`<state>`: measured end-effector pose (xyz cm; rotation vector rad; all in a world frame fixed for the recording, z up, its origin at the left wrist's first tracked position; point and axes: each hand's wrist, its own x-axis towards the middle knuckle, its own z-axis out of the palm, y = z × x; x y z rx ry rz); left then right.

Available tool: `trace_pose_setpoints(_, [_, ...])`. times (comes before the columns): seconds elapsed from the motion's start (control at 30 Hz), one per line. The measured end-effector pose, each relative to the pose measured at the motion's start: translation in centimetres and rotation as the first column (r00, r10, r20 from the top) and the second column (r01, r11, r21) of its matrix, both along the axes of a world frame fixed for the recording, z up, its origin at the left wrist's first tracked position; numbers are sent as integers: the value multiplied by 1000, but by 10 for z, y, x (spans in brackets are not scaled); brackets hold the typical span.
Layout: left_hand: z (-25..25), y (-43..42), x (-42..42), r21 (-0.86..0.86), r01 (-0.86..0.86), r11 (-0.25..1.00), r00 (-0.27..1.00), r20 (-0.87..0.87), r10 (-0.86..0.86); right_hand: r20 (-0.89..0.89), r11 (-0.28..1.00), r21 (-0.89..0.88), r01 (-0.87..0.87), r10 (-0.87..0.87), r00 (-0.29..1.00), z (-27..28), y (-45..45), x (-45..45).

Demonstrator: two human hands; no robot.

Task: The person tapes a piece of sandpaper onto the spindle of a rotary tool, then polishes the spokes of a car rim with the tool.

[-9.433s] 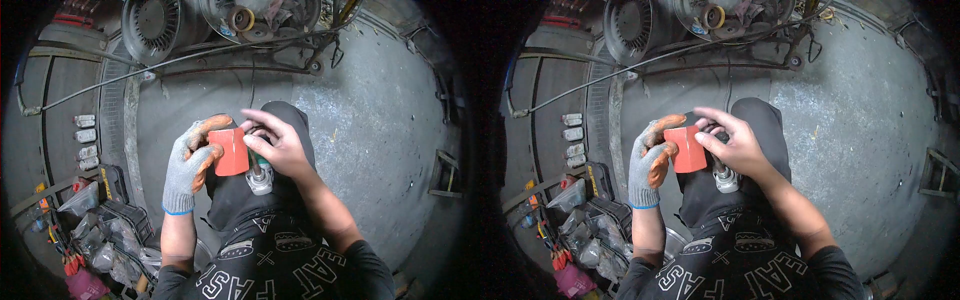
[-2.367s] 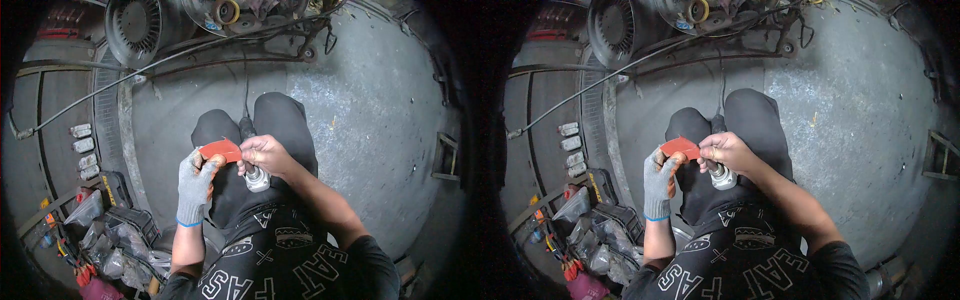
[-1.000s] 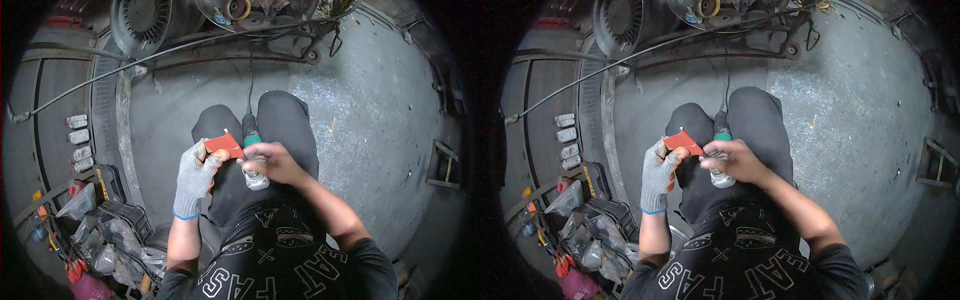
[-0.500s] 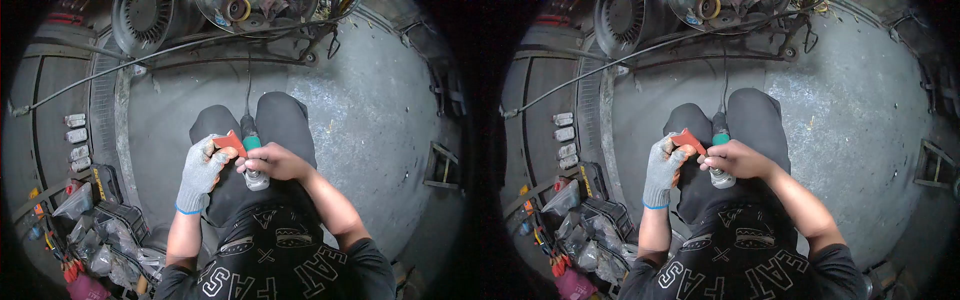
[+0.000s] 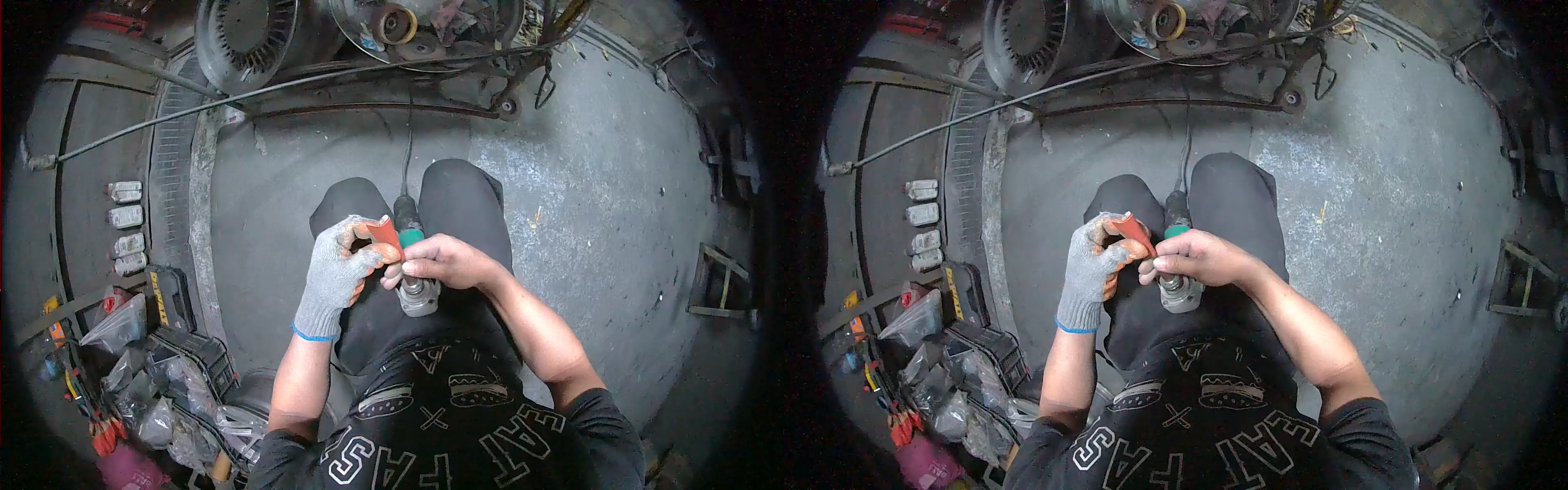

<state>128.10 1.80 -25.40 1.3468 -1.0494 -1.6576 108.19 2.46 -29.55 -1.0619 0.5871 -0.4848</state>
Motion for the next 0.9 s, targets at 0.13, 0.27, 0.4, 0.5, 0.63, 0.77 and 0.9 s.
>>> trace_pose_setpoints(0.13, [5, 2, 7, 32, 15, 999, 996, 82, -17, 21, 987, 109, 120, -123, 992, -2, 12, 6])
trace_pose_setpoints(0.27, [30, 11, 0, -158, 16, 987, 956, 291, 31, -408, 942, -203, 267, -330, 851, 25, 20, 15])
trace_pose_setpoints(0.4, [46, 27, -8, -66, -101, 993, 930, 347, 118, -345, 648, -688, 326, -687, 640, 4, 34, 33])
trace_pose_setpoints(0.5, [35, 32, -10, -169, -240, 956, 956, 128, 263, -285, 694, -595, 405, -653, 701, 17, 24, 29])
trace_pose_setpoints(0.63, [36, 32, -5, -40, -342, 939, 939, 35, 343, -111, 879, 19, 476, -471, 875, 8, 30, 20])
trace_pose_setpoints(0.77, [50, 30, -8, -93, -298, 950, 945, 112, 307, -273, 850, -201, 486, -525, 806, 19, 29, 19])
trace_pose_setpoints(0.9, [50, 30, -5, -175, -463, 869, 886, -86, 455, -430, 803, -488, 342, -562, 706, 46, 20, 19])
